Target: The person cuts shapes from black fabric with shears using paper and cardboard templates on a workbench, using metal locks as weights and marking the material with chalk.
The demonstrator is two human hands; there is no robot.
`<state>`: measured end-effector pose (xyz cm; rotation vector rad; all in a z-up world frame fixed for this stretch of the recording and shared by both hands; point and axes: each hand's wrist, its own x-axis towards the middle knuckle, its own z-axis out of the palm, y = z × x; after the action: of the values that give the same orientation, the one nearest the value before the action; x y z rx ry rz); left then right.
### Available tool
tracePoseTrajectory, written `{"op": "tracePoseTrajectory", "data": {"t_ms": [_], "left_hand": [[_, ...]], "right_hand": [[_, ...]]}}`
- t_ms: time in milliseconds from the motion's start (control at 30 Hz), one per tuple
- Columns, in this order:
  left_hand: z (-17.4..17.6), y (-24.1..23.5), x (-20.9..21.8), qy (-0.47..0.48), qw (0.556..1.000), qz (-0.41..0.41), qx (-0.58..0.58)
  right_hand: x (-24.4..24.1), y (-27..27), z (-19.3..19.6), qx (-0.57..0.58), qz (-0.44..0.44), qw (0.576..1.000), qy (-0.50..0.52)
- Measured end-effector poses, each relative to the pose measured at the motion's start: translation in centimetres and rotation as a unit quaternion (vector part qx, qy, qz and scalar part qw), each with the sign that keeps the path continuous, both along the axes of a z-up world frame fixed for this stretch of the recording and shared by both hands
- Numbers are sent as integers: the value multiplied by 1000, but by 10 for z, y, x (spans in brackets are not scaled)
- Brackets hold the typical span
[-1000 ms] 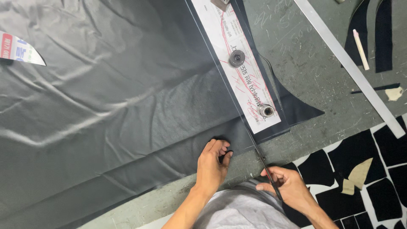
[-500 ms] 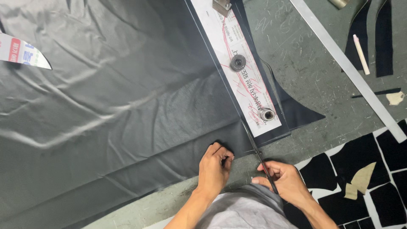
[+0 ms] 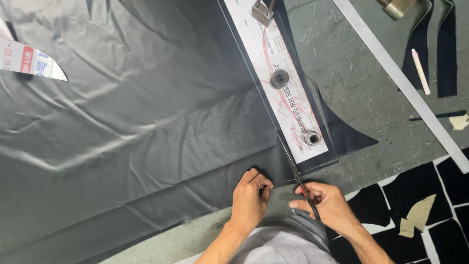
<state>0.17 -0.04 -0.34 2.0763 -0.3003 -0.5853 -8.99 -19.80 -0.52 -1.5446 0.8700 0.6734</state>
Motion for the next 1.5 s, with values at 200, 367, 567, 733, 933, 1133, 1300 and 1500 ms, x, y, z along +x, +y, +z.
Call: {"op": "tracePoseTrajectory", "data": {"t_ms": [200, 367, 567, 733, 933, 1133, 1300, 1500], "left_hand": [[-2, 1, -1, -18, 1000, -7, 5], [-2, 1, 0, -9, 1000, -4, 1], [-2, 1, 1, -5, 1000, -7, 11], [-1, 1, 1, -17, 1000, -9, -1], [0, 1, 1, -14, 1000, -12, 3], [-4, 2, 2, -19, 1000, -17, 4], [-2, 1, 1, -5, 1000, -21, 8], [0, 1, 2, 6, 999, -27, 18]], "right_hand": [[19, -2, 0, -11, 11, 1000, -1], [31, 1, 3, 0, 12, 1000, -18], [39, 1, 6, 31, -22, 999, 2], [52, -2, 1, 8, 9, 999, -36], [61, 1, 11, 34, -27, 999, -17], [85, 0, 12, 10, -13, 1000, -23], [93, 1, 19, 21, -11, 999, -32], [111, 2, 23, 17, -8, 999, -33]]}}
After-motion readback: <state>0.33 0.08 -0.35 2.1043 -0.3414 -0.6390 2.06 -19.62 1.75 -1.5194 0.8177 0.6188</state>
